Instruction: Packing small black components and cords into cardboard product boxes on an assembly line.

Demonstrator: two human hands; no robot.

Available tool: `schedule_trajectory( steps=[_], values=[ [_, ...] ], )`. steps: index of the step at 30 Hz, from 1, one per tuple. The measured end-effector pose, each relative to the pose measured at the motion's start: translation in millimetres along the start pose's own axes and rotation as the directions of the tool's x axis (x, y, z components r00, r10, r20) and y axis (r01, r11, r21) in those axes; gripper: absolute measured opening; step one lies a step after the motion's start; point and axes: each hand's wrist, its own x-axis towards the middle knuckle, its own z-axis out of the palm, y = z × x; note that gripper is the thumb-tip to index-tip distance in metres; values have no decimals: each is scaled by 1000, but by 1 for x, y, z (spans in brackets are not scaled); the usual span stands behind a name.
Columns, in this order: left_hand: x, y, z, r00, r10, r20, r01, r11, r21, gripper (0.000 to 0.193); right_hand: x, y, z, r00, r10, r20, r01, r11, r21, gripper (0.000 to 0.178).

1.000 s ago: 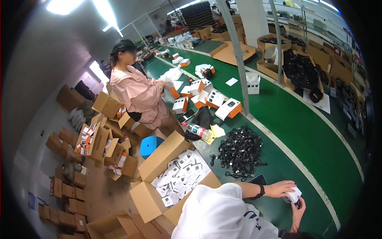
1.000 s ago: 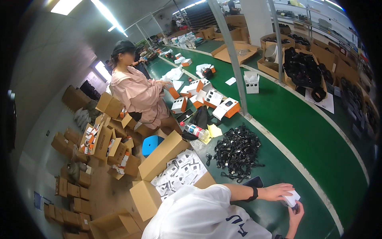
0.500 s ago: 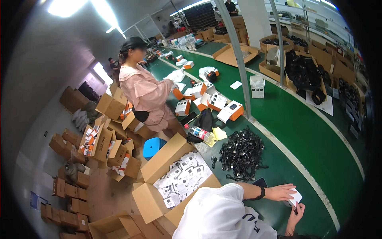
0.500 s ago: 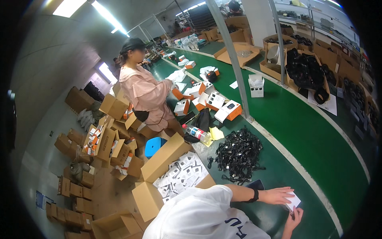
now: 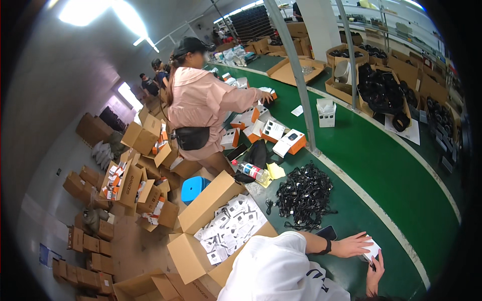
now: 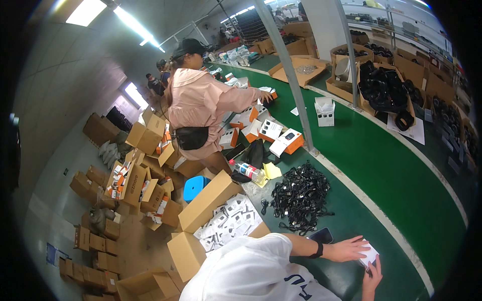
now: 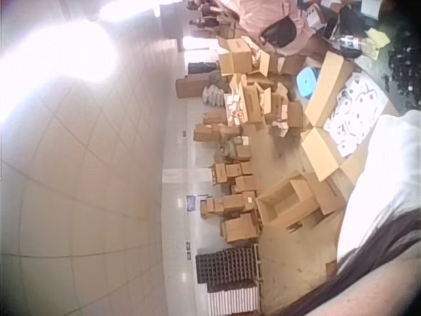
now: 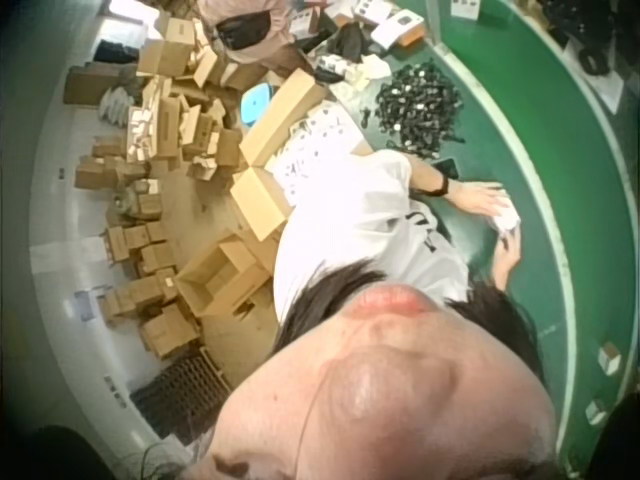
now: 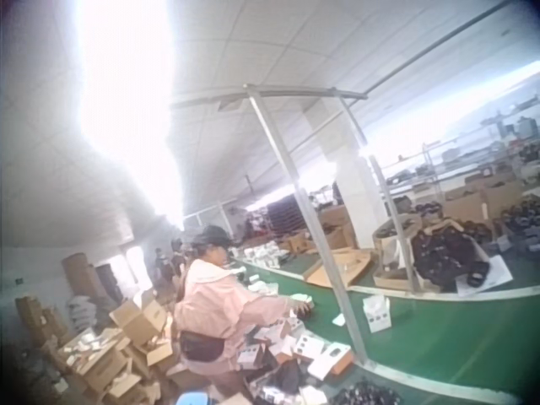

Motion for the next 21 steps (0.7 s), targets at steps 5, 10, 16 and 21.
schedule_trajectory(
  steps=[5, 10, 16, 21],
  values=[
    [-6, 0, 4, 996, 44, 72, -47, 998, 35, 36, 8, -20, -22, 991, 22, 134, -12, 997, -71, 20],
    [0, -2, 5, 996, 44, 80, -49, 997, 62, 37, -16, -9, -2, 999, -44, -32, 36, 976, -215, 22],
    [6, 3, -18, 979, -159, 130, 167, 985, -52, 42, 7, -33, -1, 988, 149, 47, -146, 987, -63, 26],
    [32, -15, -13, 933, -280, 225, 339, 894, -294, 57, 12, -45, -5, 972, 223, -77, -221, 975, 33, 18]
  ],
)
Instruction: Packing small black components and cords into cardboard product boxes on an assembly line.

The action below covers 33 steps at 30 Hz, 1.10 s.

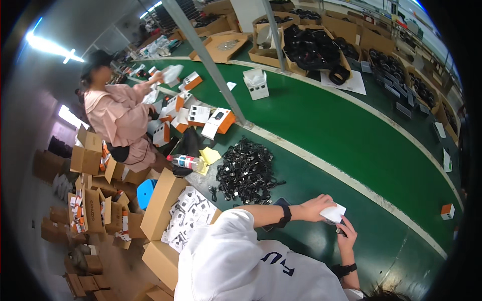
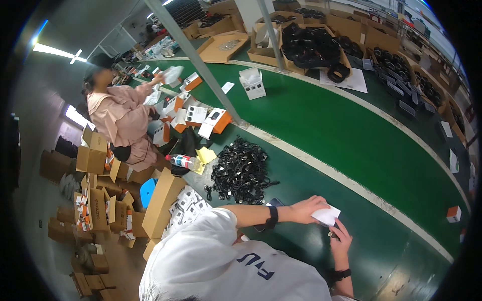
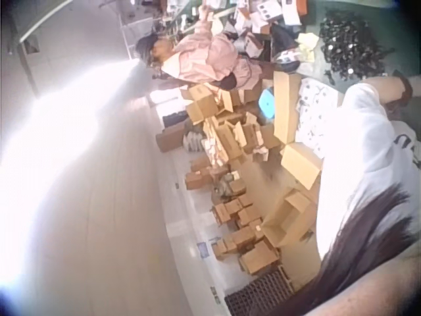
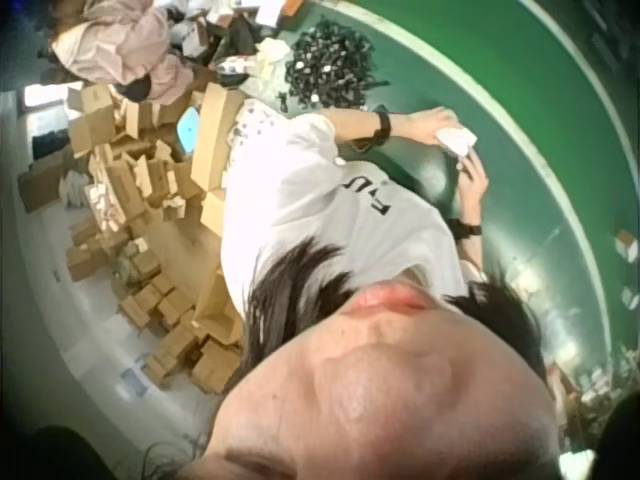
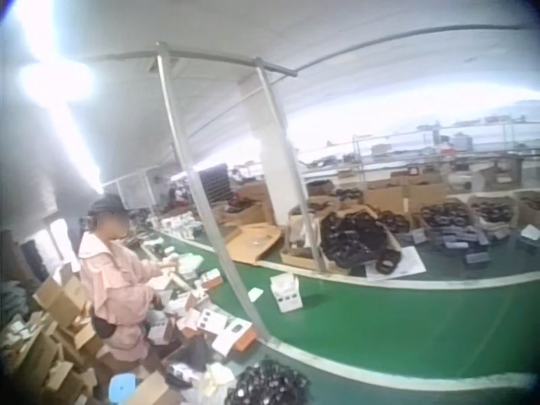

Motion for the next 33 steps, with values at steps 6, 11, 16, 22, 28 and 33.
schedule_trajectory(
  steps=[6, 11, 16, 22, 28, 33],
  values=[
    [74, -43, -45, 962, 56, -267, -46, 998, 42, 57, -2, 28, -1, 864, 419, -279, -379, 906, 189, 7],
    [158, -83, -125, 934, 90, -346, -36, 987, 160, 54, 24, 66, 30, 848, 453, -275, -396, 887, 239, 17],
    [220, -120, -154, 964, 1, -266, 46, 984, 174, 53, 42, 67, 40, 950, 259, -173, -295, 927, -232, 20],
    [280, -176, -125, 938, 120, -324, -83, 989, 125, 52, 28, 82, 51, 961, 250, -117, -274, 917, -289, 25],
    [318, -169, -110, 968, 113, -223, -117, 993, -2, 66, 28, 87, 57, 963, 258, -80, -270, 916, -296, 24],
    [274, -195, -204, 697, -79, -713, 151, 988, 37, 39, 33, 88, 55, 955, 273, -114, -296, 895, -333, 23]
  ],
)
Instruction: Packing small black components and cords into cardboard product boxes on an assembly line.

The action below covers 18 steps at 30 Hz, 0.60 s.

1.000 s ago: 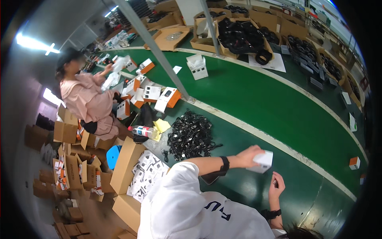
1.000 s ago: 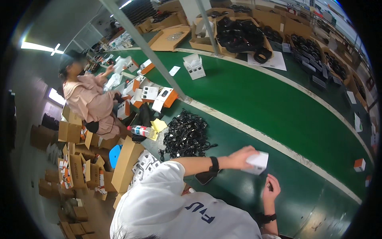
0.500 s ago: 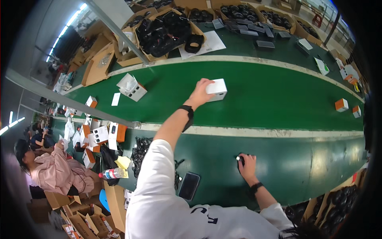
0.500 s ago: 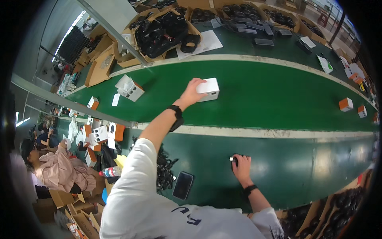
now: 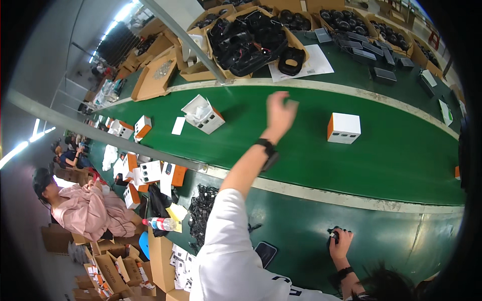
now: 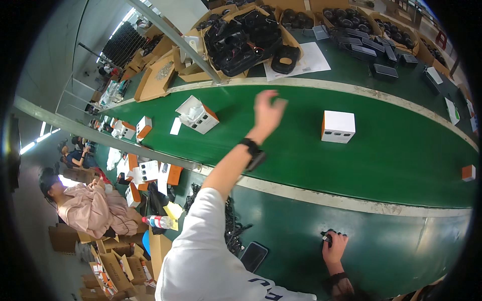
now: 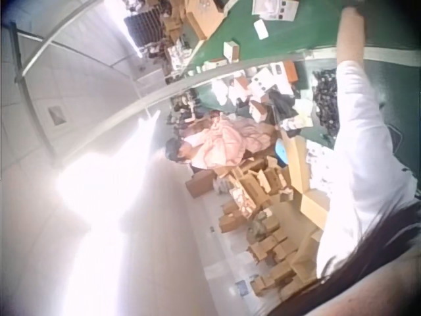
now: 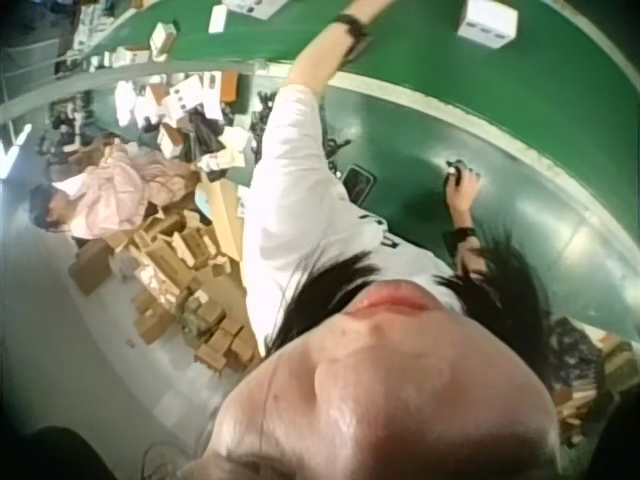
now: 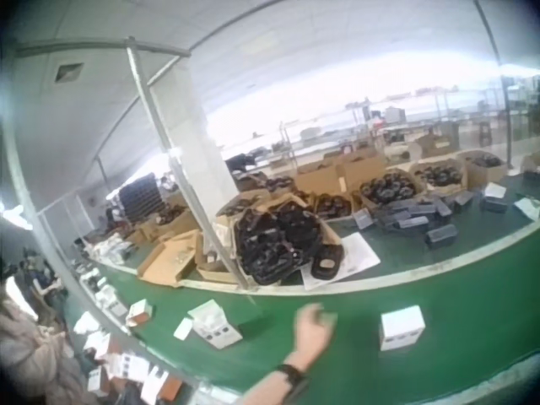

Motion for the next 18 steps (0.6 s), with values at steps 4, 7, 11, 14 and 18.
schedule_trajectory(
  steps=[4, 7, 11, 14, 18],
  values=[
    [18, -102, -118, 593, 140, -793, 433, 774, 461, 45, -1, 1, -7, 1000, -5, 15, 5, 999, -44, 25],
    [14, -142, -220, 447, -401, -799, 855, 453, 251, 80, 12, -4, -5, 999, -38, 6, 38, 999, 21, 27],
    [-5, -243, -235, 673, -535, -511, 665, 740, 100, 31, 3, -3, -8, 997, 72, 33, -71, 996, -47, 27],
    [-22, -235, -274, 784, -354, -510, 573, 728, 376, 27, 4, -13, -9, 999, 12, 39, -11, 1000, -16, 25],
    [-30, -112, -205, 950, -171, -260, 286, 808, 516, 28, -10, -2, -8, 1000, -19, 4, 19, 1000, 0, 23]
  ],
)
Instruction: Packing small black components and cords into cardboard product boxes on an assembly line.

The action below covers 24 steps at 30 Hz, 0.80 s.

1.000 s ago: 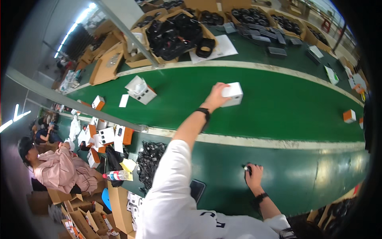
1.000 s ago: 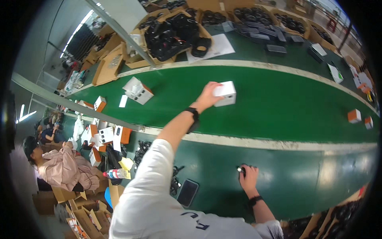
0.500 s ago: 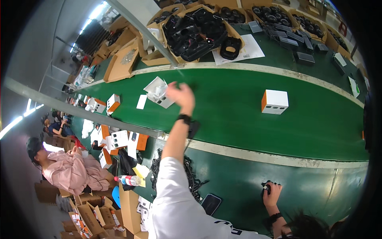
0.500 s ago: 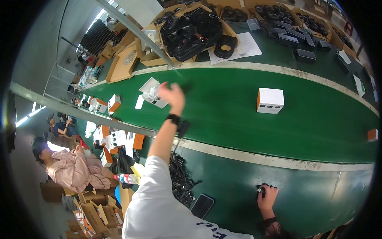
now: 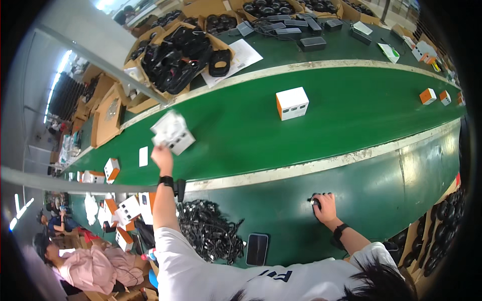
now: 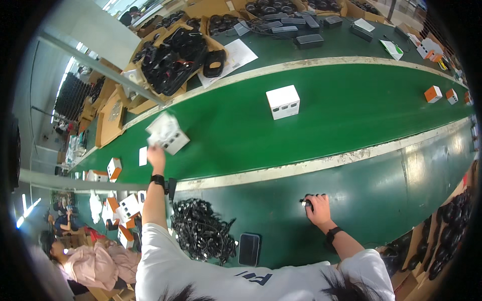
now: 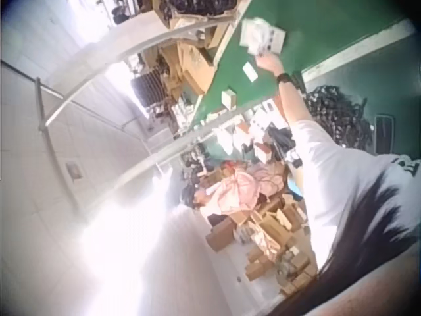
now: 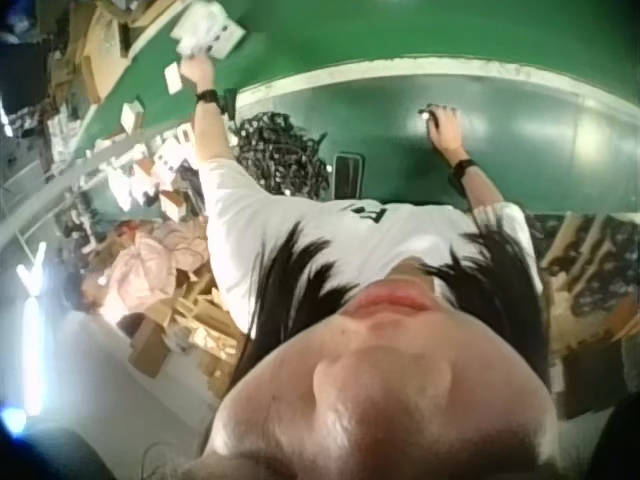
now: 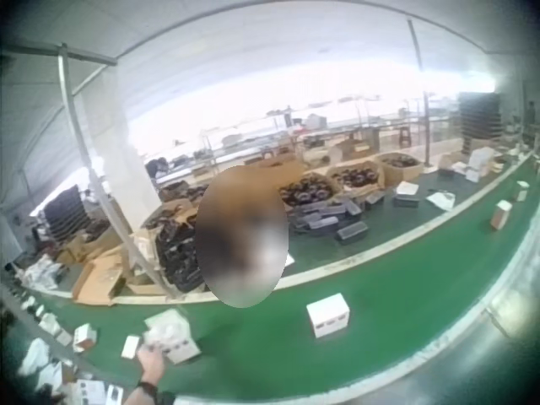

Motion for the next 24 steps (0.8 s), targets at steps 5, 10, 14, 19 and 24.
schedule_trajectory(
  steps=[5, 10, 14, 19, 24],
  values=[
    [-95, 92, -30, 958, 120, 259, -41, 956, -289, 25, -2, -10, 0, 995, -12, -97, 14, 1000, 12, 28],
    [-237, 179, -50, 859, 232, 457, -6, 896, -445, 23, 1, -75, -41, 963, 252, -94, -165, 830, 533, 25],
    [-330, 228, -85, 811, 301, 501, -75, 904, -422, 27, -29, -149, -106, 965, 254, 63, -234, 729, 644, 11],
    [-403, 226, -94, 781, 328, 532, -108, 909, -402, 17, -56, -130, -88, 930, 44, -366, 122, 900, 419, 11],
    [-419, 214, -96, 842, 305, 445, 18, 808, -589, 16, -68, -94, -83, 966, 182, -182, -118, 941, 316, 17]
  ],
)
